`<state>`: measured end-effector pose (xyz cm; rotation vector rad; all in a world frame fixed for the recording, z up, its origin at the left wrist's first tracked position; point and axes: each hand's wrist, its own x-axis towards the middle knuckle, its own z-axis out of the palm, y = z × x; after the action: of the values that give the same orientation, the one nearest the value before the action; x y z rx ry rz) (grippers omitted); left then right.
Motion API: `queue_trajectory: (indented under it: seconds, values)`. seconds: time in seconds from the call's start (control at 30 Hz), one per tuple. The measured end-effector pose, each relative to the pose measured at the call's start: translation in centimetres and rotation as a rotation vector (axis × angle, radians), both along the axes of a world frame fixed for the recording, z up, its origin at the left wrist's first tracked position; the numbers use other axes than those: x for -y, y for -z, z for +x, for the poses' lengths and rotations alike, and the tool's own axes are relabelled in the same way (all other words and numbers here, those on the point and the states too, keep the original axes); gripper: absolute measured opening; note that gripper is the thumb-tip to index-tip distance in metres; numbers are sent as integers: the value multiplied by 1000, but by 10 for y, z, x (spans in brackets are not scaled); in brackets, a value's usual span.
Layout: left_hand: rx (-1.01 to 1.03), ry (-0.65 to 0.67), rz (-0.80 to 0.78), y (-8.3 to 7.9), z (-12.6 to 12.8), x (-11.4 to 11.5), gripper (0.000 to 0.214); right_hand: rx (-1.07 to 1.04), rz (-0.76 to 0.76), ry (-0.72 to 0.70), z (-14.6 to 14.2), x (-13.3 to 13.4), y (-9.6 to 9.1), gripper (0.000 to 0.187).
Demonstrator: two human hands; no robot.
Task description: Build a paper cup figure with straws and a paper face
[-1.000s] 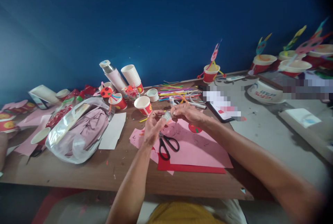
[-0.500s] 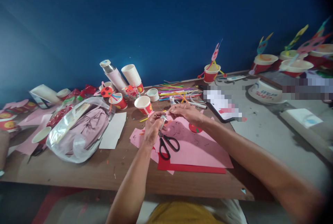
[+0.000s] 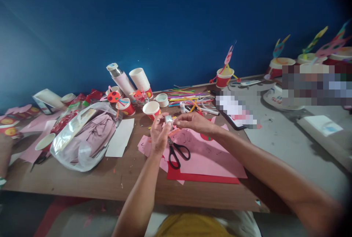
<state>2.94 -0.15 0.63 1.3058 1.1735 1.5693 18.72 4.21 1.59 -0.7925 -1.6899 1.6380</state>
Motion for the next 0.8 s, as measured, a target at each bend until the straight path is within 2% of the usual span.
queue_trajectory:
  seconds: [0.23, 0.5, 0.6, 0.8]
  values:
    - [-129, 0, 21, 8, -4, -1, 31, -54, -57, 29, 1, 0, -2, 25]
    - [-196, 16, 45, 7, -3, 0, 34, -80, -49, 36, 0, 0, -3, 22]
    - [-185, 38, 30, 8, -3, -1, 36, -47, 6, 63, 1, -2, -3, 18]
    - [-162, 107, -31, 10, -2, -1, 39, 142, 229, 137, 7, -5, -10, 12]
